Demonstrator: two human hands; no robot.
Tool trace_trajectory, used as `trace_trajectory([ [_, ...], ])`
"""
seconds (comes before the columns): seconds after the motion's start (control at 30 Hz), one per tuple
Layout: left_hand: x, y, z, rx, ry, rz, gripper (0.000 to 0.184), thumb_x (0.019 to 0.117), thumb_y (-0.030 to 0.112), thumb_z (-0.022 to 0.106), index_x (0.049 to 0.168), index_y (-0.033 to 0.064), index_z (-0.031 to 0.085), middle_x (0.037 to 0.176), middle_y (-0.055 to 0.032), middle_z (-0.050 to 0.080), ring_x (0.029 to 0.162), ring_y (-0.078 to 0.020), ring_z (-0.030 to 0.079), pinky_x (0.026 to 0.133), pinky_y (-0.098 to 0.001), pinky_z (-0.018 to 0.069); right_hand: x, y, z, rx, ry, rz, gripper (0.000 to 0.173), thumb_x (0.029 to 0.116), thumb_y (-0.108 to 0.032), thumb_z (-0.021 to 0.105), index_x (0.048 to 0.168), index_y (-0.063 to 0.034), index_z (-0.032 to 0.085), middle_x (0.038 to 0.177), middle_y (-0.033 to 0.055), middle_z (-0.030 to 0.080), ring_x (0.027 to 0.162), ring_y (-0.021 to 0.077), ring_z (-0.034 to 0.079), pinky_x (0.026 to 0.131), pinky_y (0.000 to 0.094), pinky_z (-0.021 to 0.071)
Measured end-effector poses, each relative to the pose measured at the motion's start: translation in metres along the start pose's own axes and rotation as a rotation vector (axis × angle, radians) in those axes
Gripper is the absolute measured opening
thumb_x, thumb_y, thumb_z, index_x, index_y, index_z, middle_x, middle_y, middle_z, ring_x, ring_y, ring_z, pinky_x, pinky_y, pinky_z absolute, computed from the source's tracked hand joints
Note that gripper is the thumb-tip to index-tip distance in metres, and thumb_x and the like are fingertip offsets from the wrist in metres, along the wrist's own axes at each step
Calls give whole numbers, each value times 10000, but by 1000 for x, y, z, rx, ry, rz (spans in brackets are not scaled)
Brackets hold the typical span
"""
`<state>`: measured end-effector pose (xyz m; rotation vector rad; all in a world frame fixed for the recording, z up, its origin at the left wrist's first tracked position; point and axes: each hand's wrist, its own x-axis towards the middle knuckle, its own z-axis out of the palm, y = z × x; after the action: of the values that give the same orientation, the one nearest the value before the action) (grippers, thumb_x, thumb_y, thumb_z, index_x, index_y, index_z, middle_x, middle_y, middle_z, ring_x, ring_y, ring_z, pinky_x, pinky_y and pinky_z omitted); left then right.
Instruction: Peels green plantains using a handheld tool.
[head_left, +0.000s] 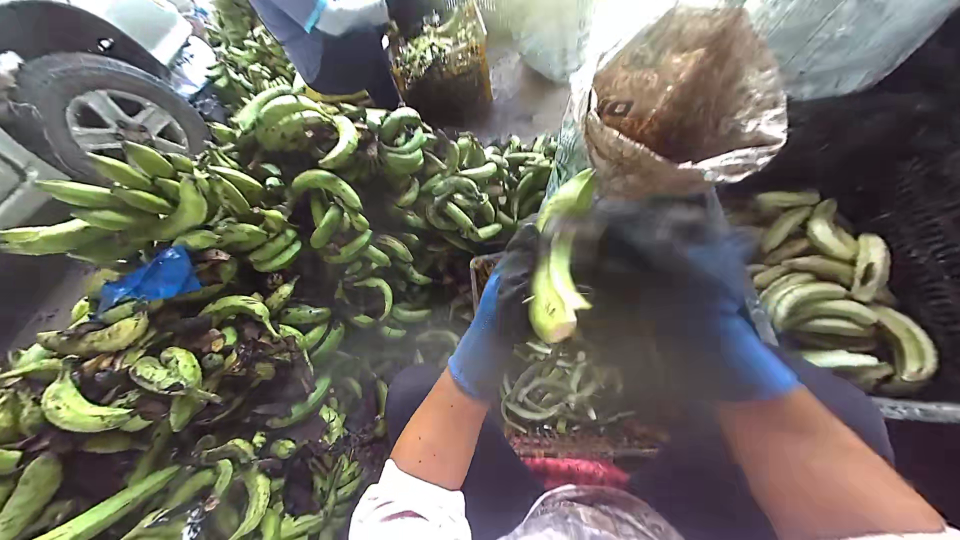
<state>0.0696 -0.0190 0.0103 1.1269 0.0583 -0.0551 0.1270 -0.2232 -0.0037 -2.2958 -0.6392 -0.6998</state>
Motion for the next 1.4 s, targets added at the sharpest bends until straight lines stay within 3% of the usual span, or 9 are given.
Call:
trace_trajectory([
  [0.17,3,1,1,-36,2,-125,490,1028,365,531,1484,270,379,1136,-134,664,840,-273,721,646,-449,632,26,24,-1,-83,127,202,610,1020,-577,475,1376,-106,629,1328,295,576,1177,484,582,948,696,417],
  [0.33,-10,12,-4,264,225,154,466,1085,421,431,1543,357,383,1273,27,642,982,-66,652,808,-284,575,-30,-21,7,226,-119,-149,463,966,-602,564,1301,-308,693,1210,98,689,1100,262,639,937,559,429],
  [0.53,-10,-9,-24,89,-117,-216,381,1075,399,466,1340,164,605,1097,-109,680,909,-195,678,780,-387,595,16,13,19,-6,133,-3,494,986,-538,591,1366,-230,658,1278,211,634,1158,401,609,983,623,429],
  [0.7,2,3,-15,207,-162,-240,399,1078,439,439,1430,267,516,1072,-90,676,812,-180,677,679,-358,599,16,8,20,-64,119,79,510,1001,-554,542,1366,-217,655,1254,245,647,1099,451,636,893,663,462],
  [0.87,8,-2,-2,303,-121,-46,506,1066,364,456,1562,321,367,1245,-47,648,960,-119,667,821,-331,588,28,26,-7,17,165,245,581,1018,-532,520,1354,-71,629,1363,284,566,1239,470,551,1014,669,408],
  [0.97,24,3,-4,209,113,182,528,1080,328,472,1587,299,328,1320,-73,637,1063,-160,667,899,-363,576,-8,-3,13,29,50,36,525,984,-565,554,1305,-173,692,1281,229,654,1146,458,623,944,714,434],
  [1.1,31,13,6,35,441,524,479,1086,222,400,1539,101,300,1216,-81,608,1030,-89,630,891,-282,550,-19,-23,24,123,66,-207,457,987,-617,497,1355,-385,637,1196,37,716,1117,220,656,981,520,445],
  [1.2,13,9,4,3,63,348,427,1062,351,475,1359,45,483,1089,-13,679,970,-53,659,863,-259,570,8,-3,20,161,69,-163,469,1004,-577,492,1307,-279,690,1237,136,698,1143,337,653,967,633,461],
  [1.4,6,35,-3,274,-272,-103,588,1018,216,503,1576,126,338,1379,-85,591,1114,-116,636,950,-320,542,24,20,20,15,62,53,542,995,-589,474,1340,-228,685,1283,201,663,1146,432,641,922,687,476],
])
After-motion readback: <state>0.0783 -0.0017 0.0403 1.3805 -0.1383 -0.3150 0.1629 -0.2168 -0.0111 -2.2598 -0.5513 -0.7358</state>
